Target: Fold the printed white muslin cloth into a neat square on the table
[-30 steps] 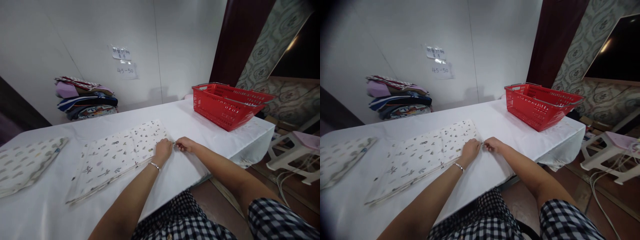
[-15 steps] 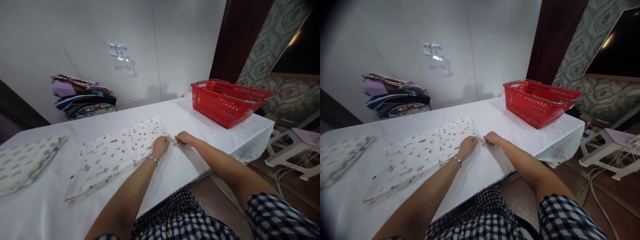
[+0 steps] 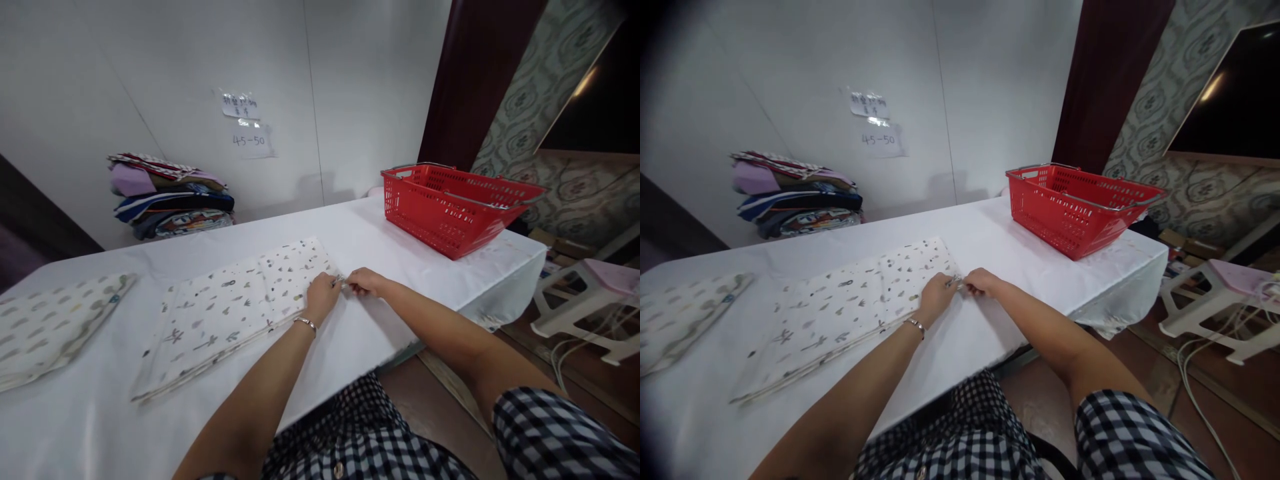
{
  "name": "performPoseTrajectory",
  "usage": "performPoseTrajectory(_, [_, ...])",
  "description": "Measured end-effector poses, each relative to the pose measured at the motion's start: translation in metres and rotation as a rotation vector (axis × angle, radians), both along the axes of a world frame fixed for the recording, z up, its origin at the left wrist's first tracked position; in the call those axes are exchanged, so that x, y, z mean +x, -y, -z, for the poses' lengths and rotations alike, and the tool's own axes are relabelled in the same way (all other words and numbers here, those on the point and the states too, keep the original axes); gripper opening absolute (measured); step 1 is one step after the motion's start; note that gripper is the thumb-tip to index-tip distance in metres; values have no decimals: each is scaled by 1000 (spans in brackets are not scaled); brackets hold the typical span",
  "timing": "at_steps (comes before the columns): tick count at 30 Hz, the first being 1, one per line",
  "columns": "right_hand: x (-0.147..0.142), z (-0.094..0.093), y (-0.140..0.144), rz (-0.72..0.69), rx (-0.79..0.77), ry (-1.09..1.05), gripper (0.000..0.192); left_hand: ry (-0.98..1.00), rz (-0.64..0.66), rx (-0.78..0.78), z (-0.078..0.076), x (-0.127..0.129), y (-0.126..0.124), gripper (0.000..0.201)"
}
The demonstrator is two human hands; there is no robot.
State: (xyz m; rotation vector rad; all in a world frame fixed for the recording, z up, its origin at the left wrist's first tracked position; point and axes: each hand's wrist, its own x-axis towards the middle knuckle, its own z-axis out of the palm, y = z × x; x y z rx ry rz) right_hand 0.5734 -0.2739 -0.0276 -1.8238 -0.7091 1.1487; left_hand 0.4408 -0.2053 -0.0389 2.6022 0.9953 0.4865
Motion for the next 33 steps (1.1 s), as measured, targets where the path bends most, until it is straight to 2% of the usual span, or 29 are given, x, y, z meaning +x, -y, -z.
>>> performPoseTrajectory(13, [-5, 5, 3, 34, 137, -292, 12, -46, 46, 63, 3, -1, 2, 27])
performPoseTrajectory(18, [-1, 7, 6, 36, 168, -335, 15, -66, 87, 93, 1, -3, 5, 28])
performPoseTrajectory(23, [0, 10, 5, 38, 186, -338, 3, -78, 133, 108, -2, -4, 6, 32])
performPoseTrajectory(28, [3, 14, 5, 51, 190, -324, 16, -82, 103, 67, -6, -5, 1, 36])
performPoseTrajectory(30, [4, 15, 7, 55, 191, -317, 19, -74, 89, 103, -6, -5, 1, 36])
performPoseTrajectory(33, [6, 15, 9, 52, 199, -310, 20, -125, 143, 199, -4, -3, 3, 30])
